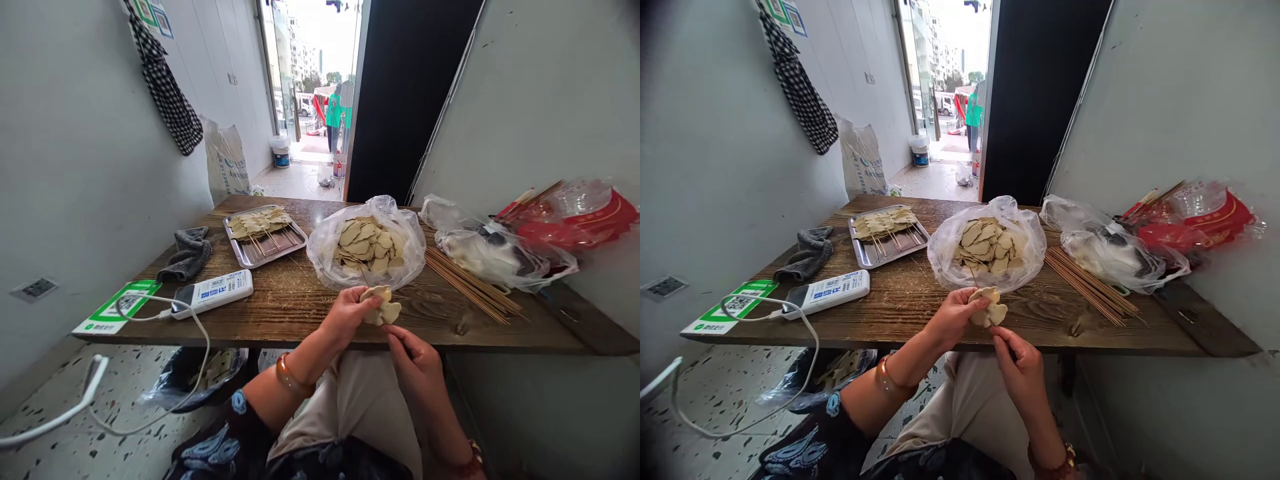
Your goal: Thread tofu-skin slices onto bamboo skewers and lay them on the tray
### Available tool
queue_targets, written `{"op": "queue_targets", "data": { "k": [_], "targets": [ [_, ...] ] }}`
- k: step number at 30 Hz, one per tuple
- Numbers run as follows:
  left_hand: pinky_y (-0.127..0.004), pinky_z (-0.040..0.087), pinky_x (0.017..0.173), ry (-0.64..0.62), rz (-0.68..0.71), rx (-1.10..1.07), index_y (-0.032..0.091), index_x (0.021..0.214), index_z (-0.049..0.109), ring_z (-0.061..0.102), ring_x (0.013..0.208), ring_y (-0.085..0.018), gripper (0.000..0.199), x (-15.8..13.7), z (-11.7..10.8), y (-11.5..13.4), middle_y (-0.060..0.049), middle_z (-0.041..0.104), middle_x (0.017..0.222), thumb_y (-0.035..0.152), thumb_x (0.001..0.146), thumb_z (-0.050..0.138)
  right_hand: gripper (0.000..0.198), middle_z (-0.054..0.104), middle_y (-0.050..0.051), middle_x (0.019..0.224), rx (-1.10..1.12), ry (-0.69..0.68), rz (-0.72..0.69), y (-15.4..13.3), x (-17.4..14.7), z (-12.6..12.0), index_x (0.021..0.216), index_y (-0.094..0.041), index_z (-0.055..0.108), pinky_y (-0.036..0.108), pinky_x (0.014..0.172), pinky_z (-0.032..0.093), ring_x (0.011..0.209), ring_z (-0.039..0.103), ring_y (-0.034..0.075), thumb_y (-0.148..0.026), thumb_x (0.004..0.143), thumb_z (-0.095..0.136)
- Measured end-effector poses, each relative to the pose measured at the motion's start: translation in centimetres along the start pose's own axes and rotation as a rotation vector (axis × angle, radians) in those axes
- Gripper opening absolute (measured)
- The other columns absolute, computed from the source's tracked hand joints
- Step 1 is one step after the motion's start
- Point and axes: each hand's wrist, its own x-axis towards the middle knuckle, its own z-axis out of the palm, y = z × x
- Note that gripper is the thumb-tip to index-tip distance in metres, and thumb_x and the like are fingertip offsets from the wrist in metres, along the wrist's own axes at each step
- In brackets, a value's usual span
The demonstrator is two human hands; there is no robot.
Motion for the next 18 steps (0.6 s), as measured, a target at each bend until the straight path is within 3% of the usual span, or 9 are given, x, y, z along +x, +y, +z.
{"op": "queue_targets", "data": {
  "k": [7,10,13,18],
  "targets": [
    [-0.02,0.041,0.059,-0.048,-0.058,0.159,0.012,0.091,0.066,0.056,0.062,-0.009,0.044,1.4,-0.6,2.0,-0.002,0.065,0.075,0.044,0.064,0.079,0.031,0.072,0.005,0.079,-0.035,0.056,-0.022,-0.1,2.3,-0.3,0.096,-0.017,0.074,0.027,0.067,0.05,0.073,0.065,0.019,-0.039,0.088,0.053],
    [-0.023,0.045,0.062,0.033,-0.026,0.214,0.014,0.099,0.062,0.06,0.066,-0.012,0.048,3.0,-2.0,3.7,-0.005,0.068,0.084,0.047,0.068,0.076,0.034,0.068,0.004,0.068,0.004,0.118,0.007,0.1,3.8,-0.1,0.093,-0.015,0.074,0.026,0.06,0.048,0.063,0.061,0.017,-0.043,0.085,0.055],
    [-0.025,0.047,0.064,0.131,0.101,0.34,0.013,0.093,0.062,0.062,0.07,-0.014,0.042,5.7,-4.1,4.9,-0.009,0.069,0.088,0.047,0.071,0.072,0.037,0.064,0.002,0.06,0.034,0.132,0.039,0.4,4.8,0.3,0.093,-0.014,0.074,0.024,0.051,0.044,0.054,0.056,0.015,-0.044,0.084,0.056],
    [-0.027,0.045,0.067,0.351,0.305,0.833,0.015,0.083,0.065,0.059,0.069,-0.016,0.018,11.1,-7.6,5.6,-0.004,0.065,0.072,0.029,0.073,0.068,0.032,0.063,0.002,0.062,0.019,0.101,-0.003,1.0,5.0,0.5,0.091,-0.016,0.074,0.024,0.053,0.043,0.055,0.056,0.015,-0.041,0.085,0.055]
  ]
}}
